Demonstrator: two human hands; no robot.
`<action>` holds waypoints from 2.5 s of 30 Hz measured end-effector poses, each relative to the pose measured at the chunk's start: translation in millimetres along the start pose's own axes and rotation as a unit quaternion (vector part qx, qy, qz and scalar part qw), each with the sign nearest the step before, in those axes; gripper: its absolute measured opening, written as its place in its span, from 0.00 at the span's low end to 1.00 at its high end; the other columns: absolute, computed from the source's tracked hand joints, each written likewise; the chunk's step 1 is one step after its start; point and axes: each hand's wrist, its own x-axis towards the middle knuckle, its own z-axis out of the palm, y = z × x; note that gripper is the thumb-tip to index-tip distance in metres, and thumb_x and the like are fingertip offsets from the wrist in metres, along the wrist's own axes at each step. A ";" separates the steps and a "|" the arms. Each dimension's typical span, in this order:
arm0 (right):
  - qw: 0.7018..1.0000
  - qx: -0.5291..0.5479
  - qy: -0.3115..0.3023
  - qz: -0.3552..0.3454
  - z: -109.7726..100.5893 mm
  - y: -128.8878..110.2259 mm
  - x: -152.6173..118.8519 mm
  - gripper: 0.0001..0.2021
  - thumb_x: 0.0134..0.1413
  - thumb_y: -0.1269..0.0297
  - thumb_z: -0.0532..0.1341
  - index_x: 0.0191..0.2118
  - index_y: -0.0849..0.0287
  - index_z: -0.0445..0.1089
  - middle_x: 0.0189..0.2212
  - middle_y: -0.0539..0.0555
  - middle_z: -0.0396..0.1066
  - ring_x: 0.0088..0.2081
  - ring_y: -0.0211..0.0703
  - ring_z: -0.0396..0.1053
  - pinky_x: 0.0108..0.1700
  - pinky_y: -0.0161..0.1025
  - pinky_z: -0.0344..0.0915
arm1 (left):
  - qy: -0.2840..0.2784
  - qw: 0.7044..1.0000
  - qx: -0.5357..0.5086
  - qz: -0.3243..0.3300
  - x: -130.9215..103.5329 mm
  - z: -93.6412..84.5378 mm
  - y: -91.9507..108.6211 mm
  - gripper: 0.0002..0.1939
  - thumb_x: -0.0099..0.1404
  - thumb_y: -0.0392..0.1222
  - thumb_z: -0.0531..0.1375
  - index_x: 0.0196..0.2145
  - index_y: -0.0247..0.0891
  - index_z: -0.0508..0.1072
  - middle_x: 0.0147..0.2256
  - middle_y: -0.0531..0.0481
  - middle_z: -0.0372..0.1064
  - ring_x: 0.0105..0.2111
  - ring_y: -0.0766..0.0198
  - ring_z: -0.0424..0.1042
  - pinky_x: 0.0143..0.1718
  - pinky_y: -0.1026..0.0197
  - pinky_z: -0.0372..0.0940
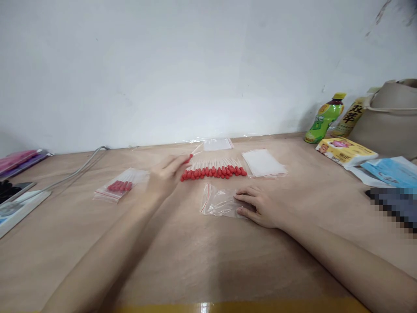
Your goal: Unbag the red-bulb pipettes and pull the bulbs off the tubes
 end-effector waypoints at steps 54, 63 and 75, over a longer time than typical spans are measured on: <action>0.982 0.073 0.023 0.174 7.8 6.0 14.4 0.22 0.45 0.51 0.61 0.45 0.58 0.66 0.34 0.54 0.68 0.35 0.43 0.67 0.37 0.41 0.64 | -0.460 0.879 -0.117 0.052 -71.3 14.6 30.7 0.29 0.65 0.51 0.46 0.61 0.48 0.40 0.62 0.47 0.35 0.61 0.57 0.38 0.59 0.42 0.32; 0.982 0.130 0.019 0.138 4.4 3.3 12.8 0.07 0.49 0.61 0.58 0.27 0.58 0.65 0.25 0.50 0.67 0.28 0.38 0.64 0.31 0.36 0.62 | -0.361 0.921 -0.143 -0.032 -73.5 15.9 31.2 0.29 0.66 0.46 0.46 0.61 0.45 0.40 0.62 0.48 0.37 0.62 0.56 0.37 0.59 0.48 0.44; 0.840 0.167 0.382 0.346 -57.4 56.4 35.0 0.12 0.39 0.56 0.62 0.29 0.58 0.64 0.23 0.50 0.65 0.24 0.38 0.62 0.27 0.38 0.61 | -0.302 0.935 -0.148 -0.115 -80.1 24.8 28.4 0.27 0.64 0.42 0.50 0.60 0.42 0.48 0.61 0.46 0.42 0.61 0.56 0.39 0.60 0.49 0.46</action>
